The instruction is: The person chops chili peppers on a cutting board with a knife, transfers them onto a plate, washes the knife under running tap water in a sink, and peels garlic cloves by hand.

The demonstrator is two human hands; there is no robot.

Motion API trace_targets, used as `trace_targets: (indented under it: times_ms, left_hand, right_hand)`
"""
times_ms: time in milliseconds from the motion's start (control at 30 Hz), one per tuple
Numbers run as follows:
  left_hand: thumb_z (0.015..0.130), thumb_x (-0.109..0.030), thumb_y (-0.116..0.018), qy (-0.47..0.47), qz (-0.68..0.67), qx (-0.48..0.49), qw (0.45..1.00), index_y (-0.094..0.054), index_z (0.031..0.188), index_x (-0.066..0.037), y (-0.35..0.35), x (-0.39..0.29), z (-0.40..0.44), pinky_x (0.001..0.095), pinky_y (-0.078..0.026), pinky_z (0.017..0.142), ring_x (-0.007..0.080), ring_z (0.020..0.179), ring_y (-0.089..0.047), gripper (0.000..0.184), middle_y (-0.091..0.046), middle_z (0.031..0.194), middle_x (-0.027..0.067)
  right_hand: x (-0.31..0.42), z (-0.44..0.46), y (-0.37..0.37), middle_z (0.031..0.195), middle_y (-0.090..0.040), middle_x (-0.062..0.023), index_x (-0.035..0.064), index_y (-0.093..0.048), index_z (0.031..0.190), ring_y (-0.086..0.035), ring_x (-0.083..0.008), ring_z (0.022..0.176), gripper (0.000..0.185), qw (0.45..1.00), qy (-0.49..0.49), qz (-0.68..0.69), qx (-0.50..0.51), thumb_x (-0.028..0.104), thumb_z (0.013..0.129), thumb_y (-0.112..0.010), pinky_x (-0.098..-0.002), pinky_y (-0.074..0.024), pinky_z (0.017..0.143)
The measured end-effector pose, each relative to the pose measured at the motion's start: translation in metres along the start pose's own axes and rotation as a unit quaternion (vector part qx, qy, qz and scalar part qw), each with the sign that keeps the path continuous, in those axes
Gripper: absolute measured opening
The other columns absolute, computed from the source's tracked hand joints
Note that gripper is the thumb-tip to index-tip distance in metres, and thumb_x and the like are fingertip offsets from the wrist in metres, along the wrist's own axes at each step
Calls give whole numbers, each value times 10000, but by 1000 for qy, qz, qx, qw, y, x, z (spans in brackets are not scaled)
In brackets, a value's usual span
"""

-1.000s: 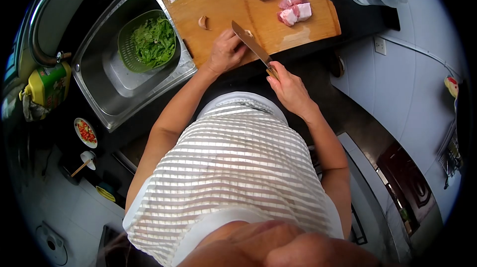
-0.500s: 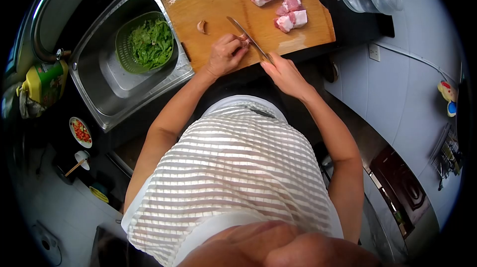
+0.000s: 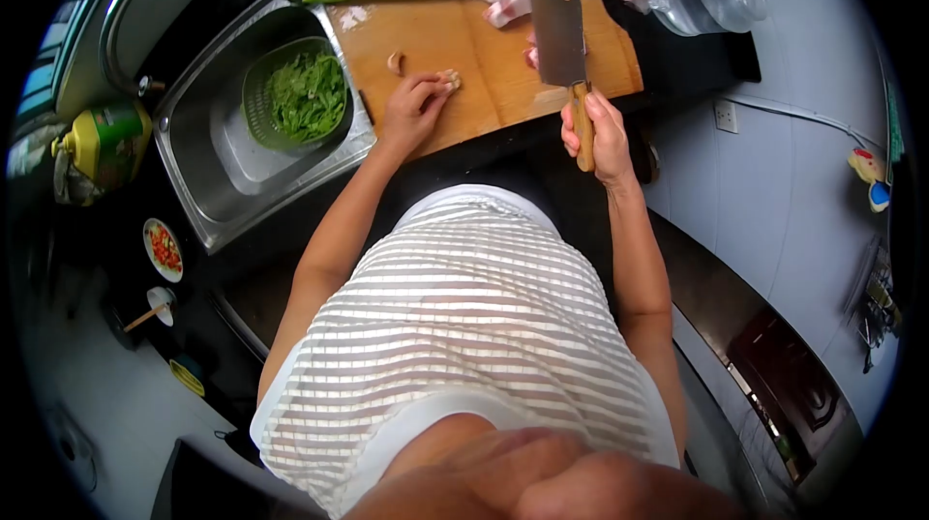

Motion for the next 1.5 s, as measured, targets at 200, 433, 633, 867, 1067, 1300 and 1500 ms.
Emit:
trace_targets:
  times_ms: [200,433,633,867,1067,1300,1500]
  left_hand:
    - [679,-90,-681,-24,107,-21,994,-583,962,-42,16,-18,27,367,-424,799,311,925,-519,303,-529,1002,150]
    - [707,-26,-627,-106,20,44,993,-574,941,-31,-18,-75,158,353,-426,747,300,860,-526,240,-549,920,127]
    - [784,-94,-565,-107,20,155,982,-592,955,-34,-112,-92,287,332,-448,724,274,815,-562,183,-566,902,119]
    - [754,-132,-583,-9,83,195,977,-588,1028,-35,-270,-63,411,318,-466,758,253,864,-615,290,-632,905,149]
    - [704,-326,-624,42,170,193,966,-585,1051,-71,-373,-30,468,371,-442,831,301,951,-572,433,-603,1006,160]
    - [672,-328,-653,25,179,177,968,-548,1077,-58,-365,-37,465,340,-448,829,286,953,-575,498,-595,1025,156]
    - [667,-119,-696,-67,-96,159,980,-486,1098,-47,-274,-103,432,298,-445,827,212,926,-577,485,-585,1067,89]
  right_hand:
    - [22,46,76,1025,-562,-209,-31,-501,1095,-565,-366,868,356,791,285,-498,-215,144,789,-558,-390,-442,787]
    - [1,93,103,890,-555,-156,37,-500,1132,-544,-321,844,408,757,209,-578,-222,158,757,-605,-405,-444,694]
    - [11,90,100,961,-523,-157,15,-543,1071,-495,-337,917,350,797,238,-530,-164,165,762,-607,-404,-403,780]
    - [28,61,142,885,-555,-139,-20,-557,1002,-569,-256,731,233,903,211,-322,-189,35,775,-574,-308,-461,629]
    - [25,43,184,815,-587,-97,-26,-571,994,-572,-143,682,188,921,165,-273,-226,14,813,-536,-241,-456,588]
    - [36,42,214,786,-602,-96,-23,-585,976,-573,-133,656,181,917,175,-257,-250,-11,803,-535,-236,-463,595]
    - [153,64,231,805,-563,-65,-33,-570,936,-530,-110,627,134,867,323,-310,-219,29,823,-532,-220,-447,575]
Point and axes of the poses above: each hand's wrist, its own z-axis towards the middle knuckle, its own y-axis out of the back of the hand, x = y × z, the point moved 4 cm from there along z, towards the middle knuckle
